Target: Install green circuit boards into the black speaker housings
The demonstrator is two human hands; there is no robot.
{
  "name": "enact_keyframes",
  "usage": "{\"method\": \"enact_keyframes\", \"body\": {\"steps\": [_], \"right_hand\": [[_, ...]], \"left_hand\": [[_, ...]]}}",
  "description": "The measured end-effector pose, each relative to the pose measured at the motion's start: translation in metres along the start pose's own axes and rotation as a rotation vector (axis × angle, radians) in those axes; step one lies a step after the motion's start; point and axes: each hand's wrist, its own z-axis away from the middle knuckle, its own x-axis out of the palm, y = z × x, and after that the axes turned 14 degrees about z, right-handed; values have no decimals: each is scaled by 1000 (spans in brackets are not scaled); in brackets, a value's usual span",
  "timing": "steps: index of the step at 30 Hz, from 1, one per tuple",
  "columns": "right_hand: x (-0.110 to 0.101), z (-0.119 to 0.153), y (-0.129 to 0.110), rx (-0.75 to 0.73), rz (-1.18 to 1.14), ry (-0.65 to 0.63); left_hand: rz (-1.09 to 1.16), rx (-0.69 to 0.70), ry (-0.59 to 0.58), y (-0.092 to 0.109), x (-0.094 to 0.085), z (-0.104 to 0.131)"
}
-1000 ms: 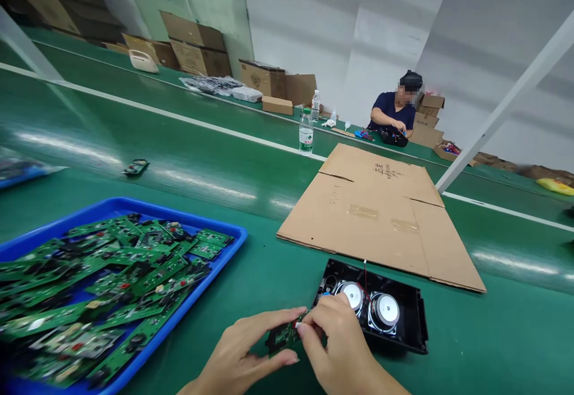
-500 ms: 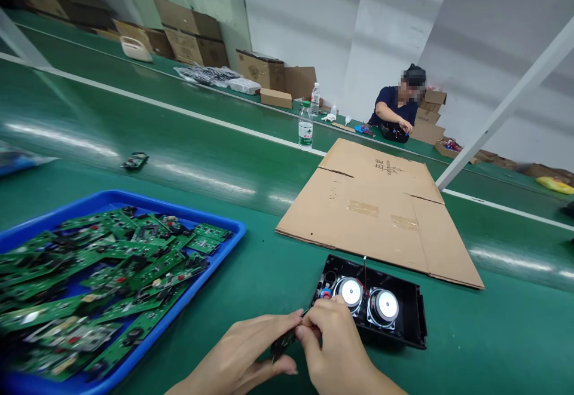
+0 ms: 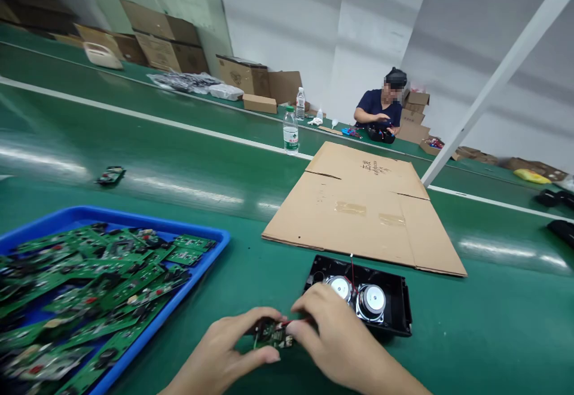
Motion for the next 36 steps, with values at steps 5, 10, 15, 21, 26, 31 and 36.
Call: {"method": "enact_keyframes", "body": {"steps": [5,10,15,21,26,31,36], "right_hand": [[-37,17,45,196,194,3],[-19,14,79,349,146,79],[8,-3,75,386,-44,193],[5,-1,75,309,-291,182],[3,3,73,272,-328,174],[11,6,67,157,17,215],[20,7,71,-25,356,240]], "left_hand": [[364,-376,-127,8,-9,-8],[650,-500,-309,32,14,-16],[340,-391,-194,49,39,-37],[253,-368,-130,50,43,-65],[360,-415,-81,45,44,-71],[355,-338,-111,42,44,-68],[281,-303,-82,39,47,-66]]}}
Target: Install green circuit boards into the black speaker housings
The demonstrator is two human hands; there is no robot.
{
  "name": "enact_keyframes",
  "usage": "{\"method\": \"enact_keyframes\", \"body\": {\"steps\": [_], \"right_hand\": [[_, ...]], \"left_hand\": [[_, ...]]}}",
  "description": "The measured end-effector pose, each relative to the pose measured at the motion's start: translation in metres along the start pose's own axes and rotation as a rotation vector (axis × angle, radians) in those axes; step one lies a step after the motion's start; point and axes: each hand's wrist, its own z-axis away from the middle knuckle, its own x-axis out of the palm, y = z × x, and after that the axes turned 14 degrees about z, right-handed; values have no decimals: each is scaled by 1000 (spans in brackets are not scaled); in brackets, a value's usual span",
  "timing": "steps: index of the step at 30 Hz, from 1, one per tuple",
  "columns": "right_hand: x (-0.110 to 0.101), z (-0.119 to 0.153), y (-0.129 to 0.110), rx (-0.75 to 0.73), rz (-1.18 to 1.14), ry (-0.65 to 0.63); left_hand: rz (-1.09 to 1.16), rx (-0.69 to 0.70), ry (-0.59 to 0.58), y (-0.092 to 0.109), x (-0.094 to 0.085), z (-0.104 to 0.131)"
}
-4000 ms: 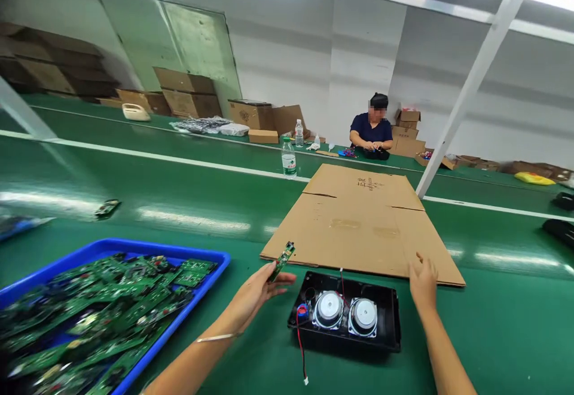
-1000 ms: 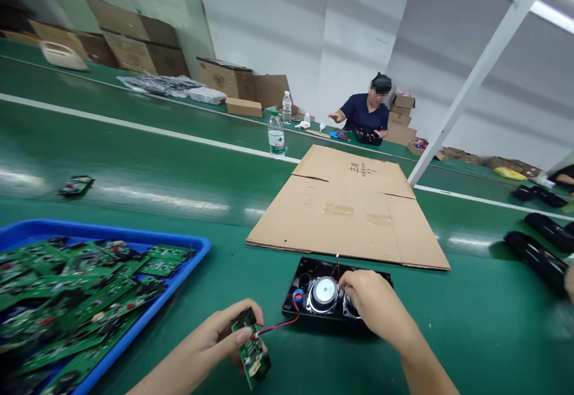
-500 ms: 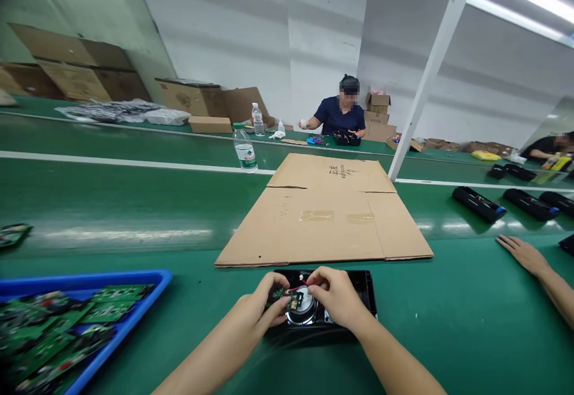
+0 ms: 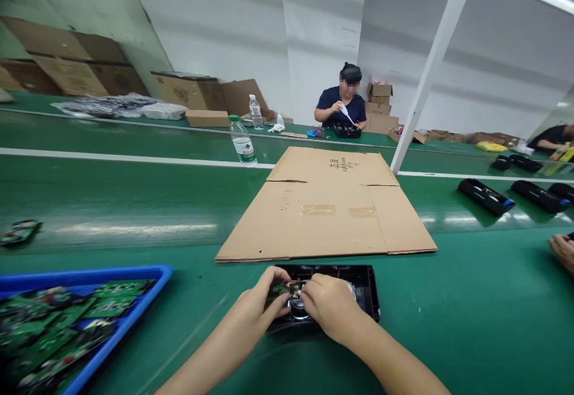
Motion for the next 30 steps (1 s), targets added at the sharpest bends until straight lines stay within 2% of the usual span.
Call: {"method": "enact_keyframes", "body": {"steps": [5,11,17,26,30], "right_hand": [[-1,-1,-1,-64,85,1],[-2,0,0,-96,133,-15],[-3,2,0,66,20,10],[-9,2,-2,98,-70,-34],[-9,1,1,143,-144,-81]], "left_hand": [[-121,41,21,-1,1,1],[-172,80,-26,2,2,3],[-155,87,-103,10,1,6],[-201,180,-113,5,4,5],[-129,108,-114,6,5,5]]}}
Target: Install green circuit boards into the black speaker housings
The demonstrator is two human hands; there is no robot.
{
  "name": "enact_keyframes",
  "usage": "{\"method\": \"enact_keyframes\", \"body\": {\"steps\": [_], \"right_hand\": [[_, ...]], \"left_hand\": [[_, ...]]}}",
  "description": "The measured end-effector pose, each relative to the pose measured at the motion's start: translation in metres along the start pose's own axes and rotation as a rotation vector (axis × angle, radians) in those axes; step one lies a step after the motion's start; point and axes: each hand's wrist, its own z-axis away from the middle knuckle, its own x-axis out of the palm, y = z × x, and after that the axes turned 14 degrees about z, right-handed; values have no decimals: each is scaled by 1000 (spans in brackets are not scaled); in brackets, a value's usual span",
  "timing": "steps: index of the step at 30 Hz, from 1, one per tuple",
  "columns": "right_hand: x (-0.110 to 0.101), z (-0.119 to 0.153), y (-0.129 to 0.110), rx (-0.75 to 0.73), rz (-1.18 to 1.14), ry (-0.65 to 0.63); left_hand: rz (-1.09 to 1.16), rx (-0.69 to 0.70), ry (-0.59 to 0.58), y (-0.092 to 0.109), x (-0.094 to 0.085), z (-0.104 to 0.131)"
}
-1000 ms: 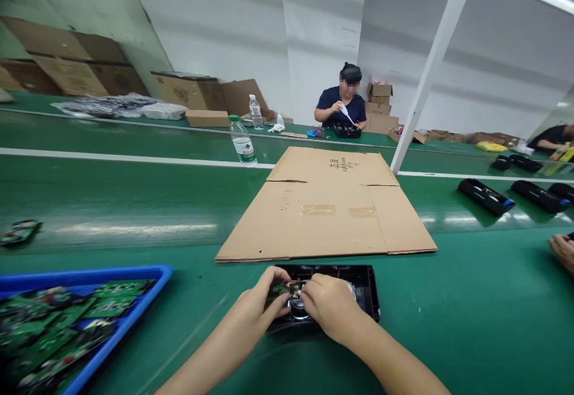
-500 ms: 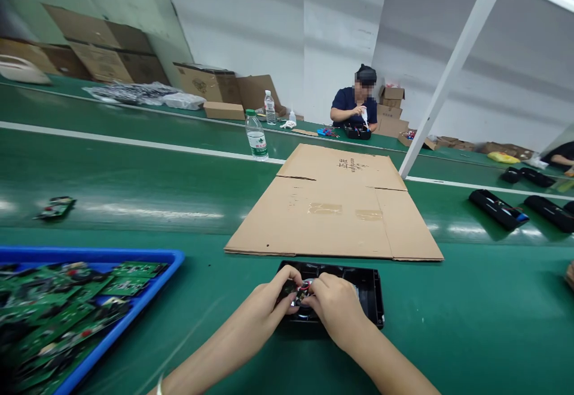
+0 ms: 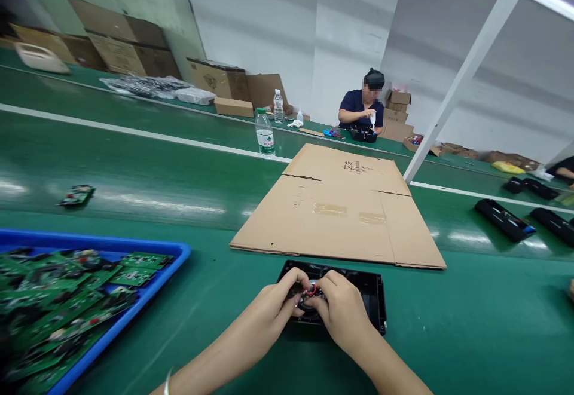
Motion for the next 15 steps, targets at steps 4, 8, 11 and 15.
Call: {"method": "enact_keyframes", "body": {"steps": [4,8,11,15], "right_hand": [[-5,-3,7,132,-100,-62],[-7,-5,11,242,51,-162],[-8,-5,13,253,-1,-209],[-8,-6,19,273,-262,-161]], "left_hand": [[-67,-90,38,6,-4,1],[-159,-146,33,11,-6,3],[-199,-172,51,12,-6,3],[-263,-172,81,7,-5,0]]}}
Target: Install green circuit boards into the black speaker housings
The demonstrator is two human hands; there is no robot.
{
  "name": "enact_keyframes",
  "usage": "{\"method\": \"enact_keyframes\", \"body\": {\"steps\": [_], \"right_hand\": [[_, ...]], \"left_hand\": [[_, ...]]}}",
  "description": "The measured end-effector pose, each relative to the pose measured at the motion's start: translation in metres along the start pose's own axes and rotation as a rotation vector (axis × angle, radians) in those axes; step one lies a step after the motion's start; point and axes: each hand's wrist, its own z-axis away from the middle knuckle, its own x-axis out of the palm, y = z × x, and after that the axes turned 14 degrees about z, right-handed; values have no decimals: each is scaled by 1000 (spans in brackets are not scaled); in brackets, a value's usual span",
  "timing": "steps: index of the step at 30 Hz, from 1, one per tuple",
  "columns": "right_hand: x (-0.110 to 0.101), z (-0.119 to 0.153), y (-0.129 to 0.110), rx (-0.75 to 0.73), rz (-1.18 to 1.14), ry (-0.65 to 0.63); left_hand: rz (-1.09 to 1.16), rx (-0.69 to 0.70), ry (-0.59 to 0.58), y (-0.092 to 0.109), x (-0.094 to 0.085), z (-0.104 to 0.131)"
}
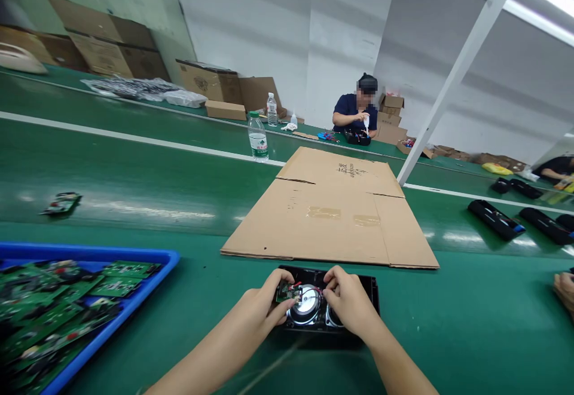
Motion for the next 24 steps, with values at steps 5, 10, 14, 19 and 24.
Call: {"method": "enact_keyframes", "body": {"steps": [5,10,14,19,24], "right_hand": [[0,0,2,-17,42,-11],[7,-2,1,-2,309,96],[10,-4,1,54,365,122],[15,-4,0,79,427,137],[20,-4,0,124,360,185]], "left_hand": [[-12,21,-31,-5,3,-4],[-33,20,-46,2,1,2],[-23,-1,-43,8,-2,5],[-22,12,-66,5,-2,4],[-62,-30,-54,5,-3,3]]}}
